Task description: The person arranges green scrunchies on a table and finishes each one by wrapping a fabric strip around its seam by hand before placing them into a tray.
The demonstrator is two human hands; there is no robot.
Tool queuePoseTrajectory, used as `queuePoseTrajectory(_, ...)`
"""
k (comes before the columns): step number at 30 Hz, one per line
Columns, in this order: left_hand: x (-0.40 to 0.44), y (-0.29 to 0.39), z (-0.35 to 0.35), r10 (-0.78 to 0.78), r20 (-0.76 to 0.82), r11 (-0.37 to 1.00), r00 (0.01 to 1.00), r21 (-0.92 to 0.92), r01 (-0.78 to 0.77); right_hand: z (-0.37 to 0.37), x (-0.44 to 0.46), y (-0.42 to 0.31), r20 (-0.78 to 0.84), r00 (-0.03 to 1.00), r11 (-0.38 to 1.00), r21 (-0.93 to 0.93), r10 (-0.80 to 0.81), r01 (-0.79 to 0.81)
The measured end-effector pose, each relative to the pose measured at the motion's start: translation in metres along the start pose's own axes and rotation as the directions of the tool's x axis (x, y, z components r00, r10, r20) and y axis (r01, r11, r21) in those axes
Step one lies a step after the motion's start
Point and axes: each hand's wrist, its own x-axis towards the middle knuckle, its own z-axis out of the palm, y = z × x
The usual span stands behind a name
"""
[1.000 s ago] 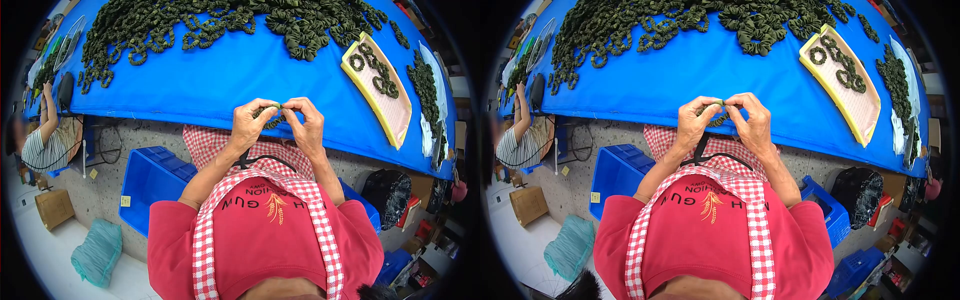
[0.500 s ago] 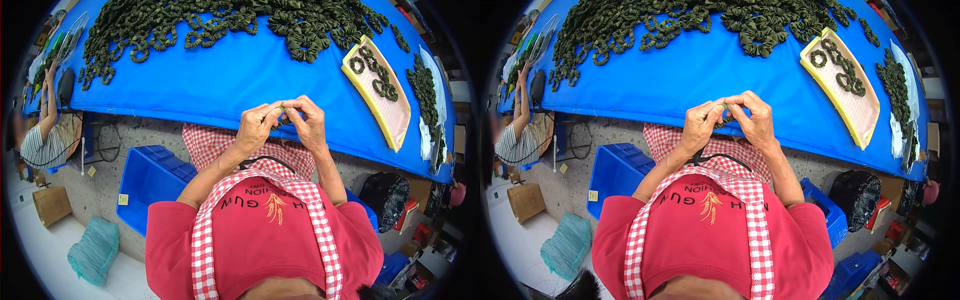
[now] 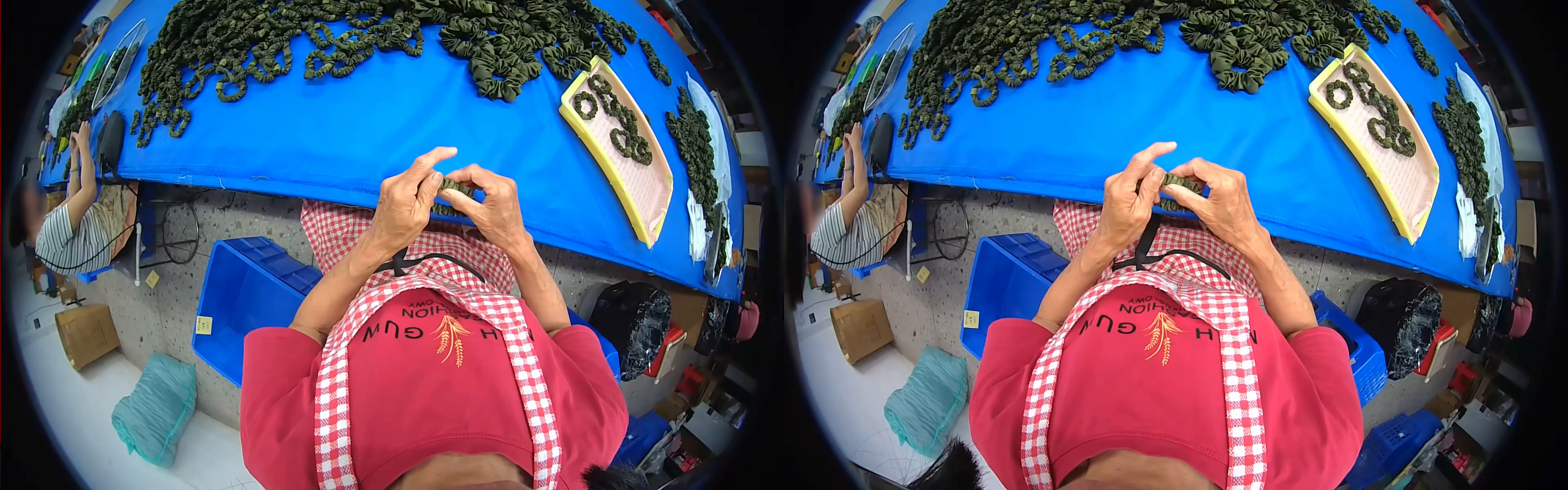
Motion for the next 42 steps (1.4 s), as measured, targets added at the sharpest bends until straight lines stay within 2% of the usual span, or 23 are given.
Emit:
queuePoseTrajectory(3,-0.001,0.004,0.003,0.204,-0.055,0.966,0.977,0.173,-0.192,-0.003,-0.002,-0.004,-0.017,0.996,0.996,0.034,0.082,-0.081)
queuePoseTrajectory(9,0.000,0.011,0.002,0.044,-0.093,0.996,0.995,0.086,-0.036,-0.003,-0.005,0.001,-0.032,0.999,1.000,-0.015,-0.011,0.011)
queuePoseTrajectory(11,0.002,0.016,-0.005,0.038,0.024,0.992,0.999,0.120,-0.040,-0.005,-0.007,0.005,0.018,0.995,0.952,0.289,0.097,-0.098)
queuePoseTrajectory(13,0.004,0.019,-0.009,0.025,0.131,0.987,0.991,0.155,-0.045,-0.006,-0.006,0.009,0.107,0.978,0.803,0.558,0.179,-0.208)
queuePoseTrajectory(14,0.004,0.019,-0.009,0.024,0.127,0.986,0.992,0.158,-0.044,-0.005,-0.006,0.011,0.111,0.978,0.803,0.559,0.176,-0.208)
queuePoseTrajectory(18,0.006,0.021,-0.003,0.138,0.075,0.978,0.988,0.146,-0.148,0.001,-0.007,0.012,0.184,0.956,0.448,0.852,0.231,-0.272)
queuePoseTrajectory(19,0.006,0.020,-0.002,0.141,0.076,0.978,0.987,0.145,-0.150,0.000,-0.008,0.009,0.181,0.956,0.450,0.851,0.230,-0.270)
queuePoseTrajectory(23,0.001,0.016,0.003,0.172,-0.047,0.978,0.984,0.130,-0.164,-0.010,-0.012,-0.013,0.131,0.952,0.750,0.589,0.277,-0.300)
queuePoseTrajectory(24,0.000,0.016,0.003,0.168,-0.046,0.978,0.985,0.131,-0.161,-0.010,-0.012,-0.015,0.132,0.951,0.748,0.591,0.280,-0.302)
queuePoseTrajectory(29,-0.001,0.013,0.003,0.046,-0.101,0.999,0.994,0.010,-0.045,-0.016,-0.009,-0.021,-0.042,0.979,0.941,0.288,0.198,-0.178)
queuePoseTrajectory(33,0.000,0.007,0.007,0.023,-0.103,0.991,0.994,-0.131,-0.036,-0.018,-0.008,-0.022,-0.150,0.984,0.996,0.006,0.092,-0.092)
queuePoseTrajectory(34,0.000,0.007,0.007,0.023,-0.102,0.991,0.995,-0.129,-0.036,-0.017,-0.008,-0.021,-0.151,0.984,0.996,0.008,0.092,-0.092)
queuePoseTrajectory(38,-0.001,0.006,0.006,-0.171,-0.027,0.933,0.985,-0.327,0.153,-0.013,-0.010,-0.015,-0.219,0.975,0.998,-0.054,-0.035,0.023)
queuePoseTrajectory(42,-0.003,0.006,0.010,-0.203,-0.029,0.932,0.979,-0.310,0.185,-0.010,-0.012,-0.013,-0.234,0.971,0.999,-0.032,-0.037,0.030)
